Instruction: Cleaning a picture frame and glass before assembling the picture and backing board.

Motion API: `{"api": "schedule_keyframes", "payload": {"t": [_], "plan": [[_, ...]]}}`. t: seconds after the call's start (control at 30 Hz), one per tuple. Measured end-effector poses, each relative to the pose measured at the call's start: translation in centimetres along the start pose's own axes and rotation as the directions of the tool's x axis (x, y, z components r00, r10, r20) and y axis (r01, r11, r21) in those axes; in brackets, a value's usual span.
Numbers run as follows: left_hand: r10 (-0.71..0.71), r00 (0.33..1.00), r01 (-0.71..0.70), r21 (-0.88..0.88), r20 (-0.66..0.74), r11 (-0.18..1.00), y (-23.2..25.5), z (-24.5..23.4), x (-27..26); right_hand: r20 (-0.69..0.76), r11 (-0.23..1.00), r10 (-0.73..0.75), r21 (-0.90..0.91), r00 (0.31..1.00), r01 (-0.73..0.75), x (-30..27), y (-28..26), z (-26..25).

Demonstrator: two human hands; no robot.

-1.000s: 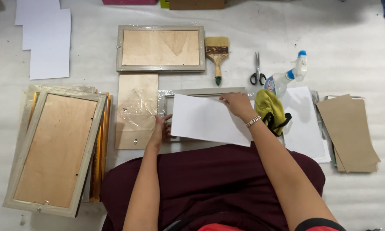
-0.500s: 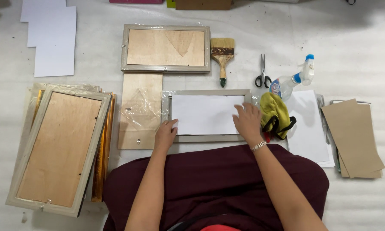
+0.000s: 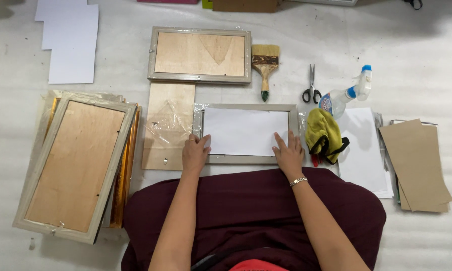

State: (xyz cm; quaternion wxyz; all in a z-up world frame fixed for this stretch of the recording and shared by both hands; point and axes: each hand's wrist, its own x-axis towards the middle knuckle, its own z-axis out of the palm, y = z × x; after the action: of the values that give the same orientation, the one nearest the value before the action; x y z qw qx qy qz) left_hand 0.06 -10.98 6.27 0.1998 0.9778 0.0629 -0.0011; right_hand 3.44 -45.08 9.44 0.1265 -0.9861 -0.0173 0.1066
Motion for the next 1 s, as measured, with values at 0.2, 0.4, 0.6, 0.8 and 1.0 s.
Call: {"api": "schedule_keyframes", "payload": {"t": [0.2,0.4,0.6,0.8,1.0], "plan": [[-0.156,0.964,0.151,-0.041,-0.213,0.988,-0.9,-1.7,0.9,0.014,1.0,-0.007,0.028,1.0,0.007,0.1,0.7,0.2],[-0.75,0.648,0.679,-0.344,-0.134,0.649,-0.8,-4.7,0.8,-0.311,1.0,0.017,0.015,0.95,-0.013,0.6,1.0,0.8],[-0.791,0.577,0.738,-0.285,-0.204,0.612,-8.2,2.6,2.2,-0.74,0.966,0.15,-0.031,0.655,-0.256,3.2,6.5,1.5],[-0.824,0.491,0.621,-0.549,-0.284,0.559,-9.2,2.1,2.4,-0.66,0.951,0.299,0.144,0.689,-0.275,2.2,5.3,0.3],[-0.683,0.629,-0.171,-0.923,-0.372,0.346,1.8,-11.2,2.8,-0.797,0.994,0.084,0.029,0.598,-0.102,2.1,4.3,-1.0]]}}
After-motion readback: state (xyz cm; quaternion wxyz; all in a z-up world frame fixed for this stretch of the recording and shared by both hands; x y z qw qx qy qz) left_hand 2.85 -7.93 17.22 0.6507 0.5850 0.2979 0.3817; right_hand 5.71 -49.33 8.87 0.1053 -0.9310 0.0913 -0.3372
